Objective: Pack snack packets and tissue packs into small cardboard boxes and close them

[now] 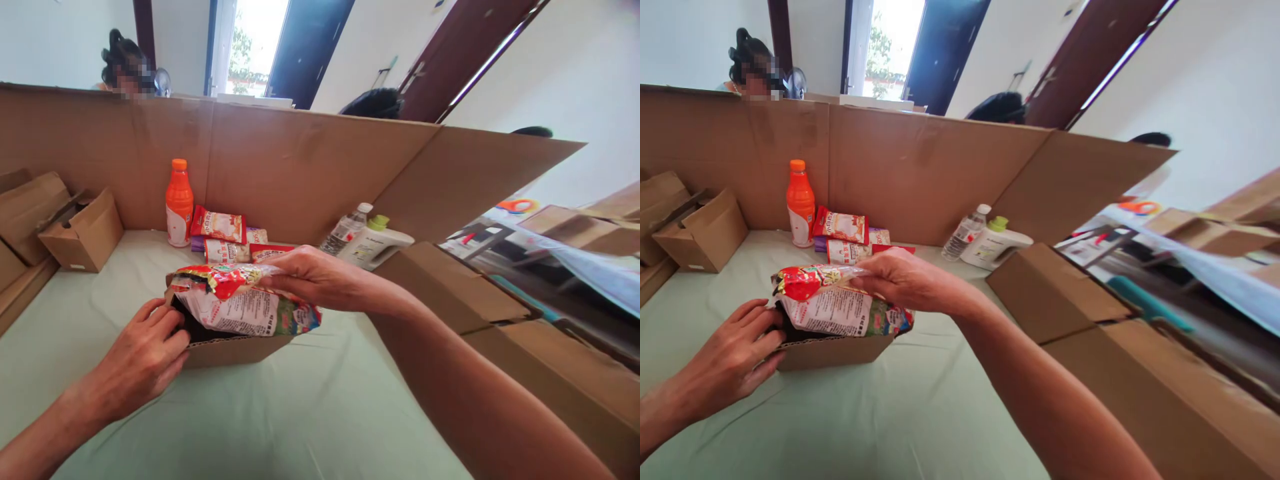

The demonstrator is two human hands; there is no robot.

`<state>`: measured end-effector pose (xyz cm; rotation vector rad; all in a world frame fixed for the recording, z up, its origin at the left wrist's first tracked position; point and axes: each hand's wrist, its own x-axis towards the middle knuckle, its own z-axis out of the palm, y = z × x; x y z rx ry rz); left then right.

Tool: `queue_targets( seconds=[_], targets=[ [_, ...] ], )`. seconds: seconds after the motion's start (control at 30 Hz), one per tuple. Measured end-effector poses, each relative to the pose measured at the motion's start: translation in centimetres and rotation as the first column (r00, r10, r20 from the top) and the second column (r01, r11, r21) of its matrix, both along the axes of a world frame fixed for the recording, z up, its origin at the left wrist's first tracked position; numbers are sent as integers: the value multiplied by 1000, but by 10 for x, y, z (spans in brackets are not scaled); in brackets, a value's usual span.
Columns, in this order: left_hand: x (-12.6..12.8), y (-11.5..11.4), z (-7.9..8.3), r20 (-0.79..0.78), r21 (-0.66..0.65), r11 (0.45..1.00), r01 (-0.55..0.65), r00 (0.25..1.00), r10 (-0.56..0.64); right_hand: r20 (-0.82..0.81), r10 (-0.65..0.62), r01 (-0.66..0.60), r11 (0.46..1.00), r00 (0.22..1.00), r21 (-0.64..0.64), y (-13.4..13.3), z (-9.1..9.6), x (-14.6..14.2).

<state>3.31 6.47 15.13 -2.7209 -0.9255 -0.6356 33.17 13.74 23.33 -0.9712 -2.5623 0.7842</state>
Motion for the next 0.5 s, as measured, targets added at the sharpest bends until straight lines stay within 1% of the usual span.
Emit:
queue_targets(
  seconds=[0.1,0.17,0.23,0.3,0.37,0.43,0.5],
  targets=[
    [2,-4,-2,35,0,997,-73,997,72,85,98,-90,991,992,-96,6,15,2],
    [4,-8,0,34,6,990,-142,989,142,58,140,-130,980,988,-150,12,23,5],
    [6,-12,1,12,7,982,-188,982,188,3,139,-136,972,990,-190,18,26,8],
    [7,-14,3,12,-6,981,-192,981,192,5,125,-121,970,992,-211,22,22,5],
    [8,-14,2,37,-21,984,-176,984,177,106,95,-78,984,990,-160,24,14,-5],
    [8,-14,0,57,-28,984,-178,982,179,254,50,-41,998,966,-41,20,9,-21],
    [8,-14,-1,60,-21,982,-186,980,187,372,34,-59,997,928,55,14,6,-38]
  ],
)
